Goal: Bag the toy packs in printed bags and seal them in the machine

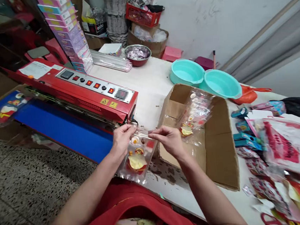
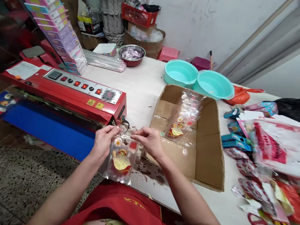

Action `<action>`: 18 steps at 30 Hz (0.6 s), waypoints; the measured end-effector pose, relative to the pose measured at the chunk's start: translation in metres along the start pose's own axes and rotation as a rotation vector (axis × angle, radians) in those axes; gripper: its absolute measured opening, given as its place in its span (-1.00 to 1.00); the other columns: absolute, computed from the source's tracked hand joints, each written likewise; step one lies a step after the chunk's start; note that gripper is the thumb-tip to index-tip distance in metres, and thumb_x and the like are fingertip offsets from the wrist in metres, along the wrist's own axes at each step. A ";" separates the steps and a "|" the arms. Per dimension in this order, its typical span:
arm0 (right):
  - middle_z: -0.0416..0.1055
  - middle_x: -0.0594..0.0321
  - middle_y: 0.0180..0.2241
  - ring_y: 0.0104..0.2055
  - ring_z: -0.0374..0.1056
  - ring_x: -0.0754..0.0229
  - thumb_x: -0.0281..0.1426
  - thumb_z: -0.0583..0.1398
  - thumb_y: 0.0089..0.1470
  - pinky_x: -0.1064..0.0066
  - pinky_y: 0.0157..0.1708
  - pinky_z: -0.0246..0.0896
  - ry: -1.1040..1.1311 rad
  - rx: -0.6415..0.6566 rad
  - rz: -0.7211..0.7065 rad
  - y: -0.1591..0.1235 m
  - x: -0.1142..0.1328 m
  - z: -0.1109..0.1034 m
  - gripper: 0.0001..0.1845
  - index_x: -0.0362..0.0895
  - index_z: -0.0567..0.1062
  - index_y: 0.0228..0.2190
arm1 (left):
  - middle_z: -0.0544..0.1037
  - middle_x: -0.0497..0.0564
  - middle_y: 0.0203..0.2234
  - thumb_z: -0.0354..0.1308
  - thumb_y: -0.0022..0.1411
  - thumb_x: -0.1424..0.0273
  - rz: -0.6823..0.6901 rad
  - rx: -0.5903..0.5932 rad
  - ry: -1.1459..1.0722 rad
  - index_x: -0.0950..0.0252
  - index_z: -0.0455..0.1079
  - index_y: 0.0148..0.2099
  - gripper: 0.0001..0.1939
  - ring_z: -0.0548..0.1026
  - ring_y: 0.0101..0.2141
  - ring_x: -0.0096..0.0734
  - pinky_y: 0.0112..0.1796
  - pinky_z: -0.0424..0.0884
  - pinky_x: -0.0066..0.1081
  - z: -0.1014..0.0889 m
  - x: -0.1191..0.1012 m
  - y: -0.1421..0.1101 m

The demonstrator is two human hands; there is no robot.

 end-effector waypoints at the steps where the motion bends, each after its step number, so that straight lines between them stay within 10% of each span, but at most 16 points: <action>1: 0.56 0.19 -0.49 -0.45 0.47 0.10 -0.17 0.45 -0.30 0.31 -0.45 0.40 0.029 0.006 0.050 0.002 -0.013 0.011 -0.69 -0.10 0.55 -0.59 | 0.51 -0.04 -0.62 0.38 -0.13 0.22 -0.002 -0.069 0.011 0.37 0.46 -0.49 -0.70 0.41 -0.60 -0.52 -0.55 0.30 -0.53 -0.010 0.012 0.005; 6: 0.52 0.27 -0.57 -0.52 0.42 0.18 -0.22 0.49 -0.44 0.37 -0.47 0.35 0.236 -0.006 0.252 0.018 -0.067 0.055 -0.54 -0.12 0.42 -0.50 | 0.45 -0.06 -0.70 0.39 -0.15 0.18 -0.224 -0.201 0.022 0.36 0.37 -0.48 -0.62 0.36 -0.70 -0.51 -0.63 0.26 -0.51 -0.054 0.046 0.030; 14: 0.40 0.40 -0.61 -0.57 0.33 0.26 -0.16 0.41 -0.35 0.43 -0.53 0.26 0.327 -0.124 0.270 0.056 -0.096 0.115 -0.49 -0.08 0.27 -0.44 | 0.58 0.11 -0.52 0.45 -0.30 0.41 -0.275 -0.234 0.129 0.38 0.38 -0.26 -0.51 0.52 -0.59 -0.31 -0.54 0.43 -0.38 -0.119 0.023 0.048; 18: 0.43 0.22 -0.27 -0.29 0.37 0.19 -0.08 0.33 -0.13 0.38 -0.33 0.33 0.014 -0.239 0.008 0.046 -0.077 0.091 -0.50 -0.09 0.35 -0.24 | 0.48 -0.07 -0.61 0.38 -0.23 0.44 -0.111 -0.314 0.195 0.34 0.30 -0.31 -0.61 0.45 -0.61 -0.44 -0.51 0.40 -0.44 -0.143 0.001 0.059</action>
Point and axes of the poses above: each hand's wrist, its own y-axis towards the middle knuckle, its own z-axis out of the palm, x = y × z, the point moved 2 cm from there along y, towards the middle knuckle
